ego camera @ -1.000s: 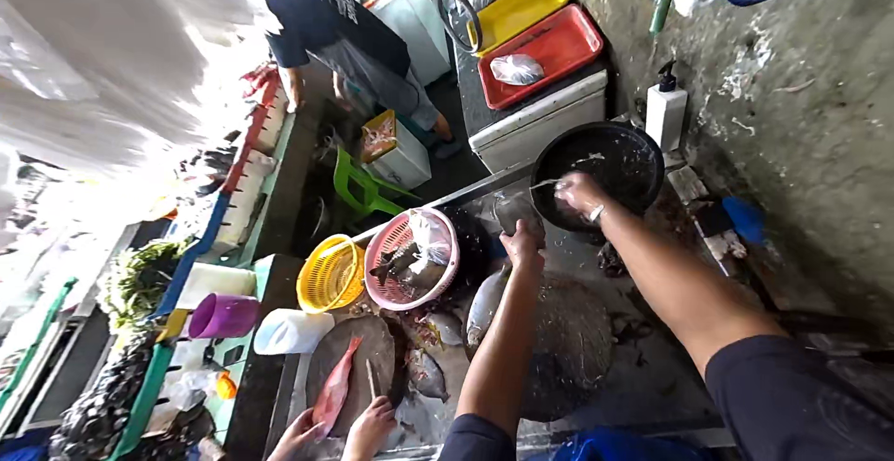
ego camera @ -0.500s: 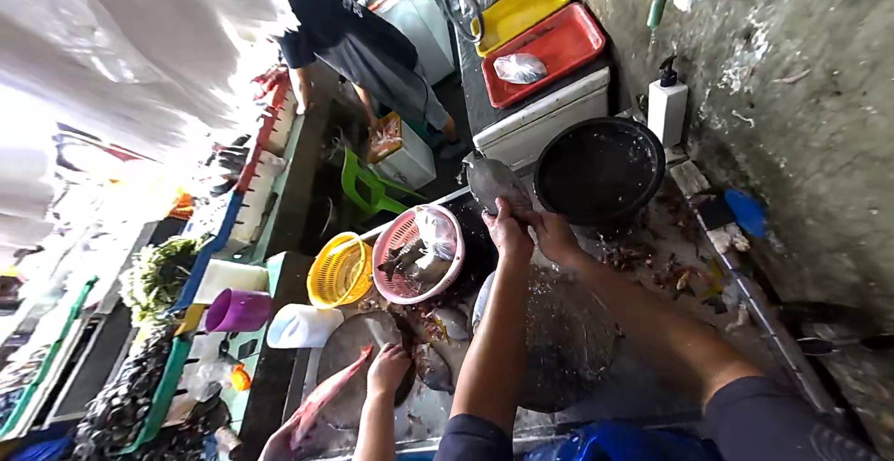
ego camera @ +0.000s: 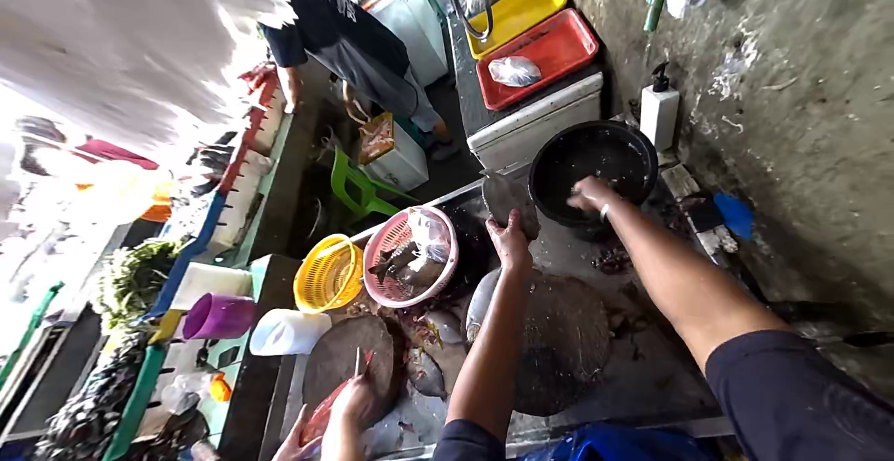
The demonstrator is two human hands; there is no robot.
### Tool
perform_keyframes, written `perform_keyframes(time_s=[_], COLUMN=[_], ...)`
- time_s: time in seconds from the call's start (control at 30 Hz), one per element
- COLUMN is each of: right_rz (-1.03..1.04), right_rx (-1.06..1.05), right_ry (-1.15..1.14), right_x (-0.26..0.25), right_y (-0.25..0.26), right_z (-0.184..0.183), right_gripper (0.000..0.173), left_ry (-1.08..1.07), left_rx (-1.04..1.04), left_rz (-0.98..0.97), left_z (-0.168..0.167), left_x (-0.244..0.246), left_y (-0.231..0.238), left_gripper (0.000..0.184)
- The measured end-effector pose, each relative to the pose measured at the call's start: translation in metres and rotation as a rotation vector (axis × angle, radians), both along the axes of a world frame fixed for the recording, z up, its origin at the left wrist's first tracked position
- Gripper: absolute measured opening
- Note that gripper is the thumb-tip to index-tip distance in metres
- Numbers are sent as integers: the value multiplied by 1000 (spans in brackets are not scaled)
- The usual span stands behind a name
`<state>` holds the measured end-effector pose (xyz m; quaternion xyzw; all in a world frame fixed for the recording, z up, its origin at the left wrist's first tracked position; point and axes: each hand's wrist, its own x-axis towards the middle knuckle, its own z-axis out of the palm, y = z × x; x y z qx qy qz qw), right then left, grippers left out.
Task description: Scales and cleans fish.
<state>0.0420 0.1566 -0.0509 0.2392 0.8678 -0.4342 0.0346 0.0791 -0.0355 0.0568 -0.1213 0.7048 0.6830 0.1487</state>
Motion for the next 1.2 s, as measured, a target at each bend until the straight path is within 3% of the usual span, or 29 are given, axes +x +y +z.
perform_keyframes(time_s=[0.03, 0.07, 0.1, 0.17, 0.2, 0.3, 0.5, 0.6, 0.73, 0.87, 0.97, 1.0, 1.07, 1.1, 1.2], right_rz=[-21, -42, -41, -15, 15, 58, 294, 417, 316, 19, 107, 199, 284, 306, 528], right_rx=[-226, -369, -377, -238, -180, 37, 488, 486, 414, 441, 309, 252, -3, -102, 22], right_ry=[132, 244, 298, 276, 247, 272, 203, 275, 500, 93, -167, -112, 248, 406, 612], right_x=[-2, -3, -3, 3, 6, 9, 20, 25, 26, 15, 6, 2, -7, -5, 6], right_y=[-10, -23, -34, -56, -66, -78, -75, -67, -39, 16, 18, 10, -8, -20, -40], right_z=[11, 26, 42, 57, 54, 45, 48, 39, 21, 26, 2, -6, -10, 0, 22], right_gripper=[26, 31, 38, 61, 63, 47, 28, 27, 30, 37, 42, 41, 21, 20, 22], left_ry=[175, 226, 231, 232, 232, 308, 545, 535, 497, 476, 377, 354, 308, 278, 185], left_rx=[78, 133, 155, 176, 179, 86, -478, -517, -556, -536, -443, -404, -302, -230, 27], left_rz=[-38, -52, -48, -27, -20, -20, -104, -158, -171, -139, -110, -112, -128, -135, -157], left_z=[-57, -85, -94, -89, -82, -68, -65, -69, -76, -85, -92, -93, -93, -91, -75], left_x=[-20, -33, -38, -33, -26, -18, -14, -17, -22, -39, -48, -50, -52, -51, -44], left_y=[-5, -3, 2, 10, 11, 13, -18, -29, -35, -47, -46, -44, -37, -36, -32], left_gripper=[54, 59, 63, 67, 69, 64, 55, 53, 54, 53, 57, 57, 57, 58, 56])
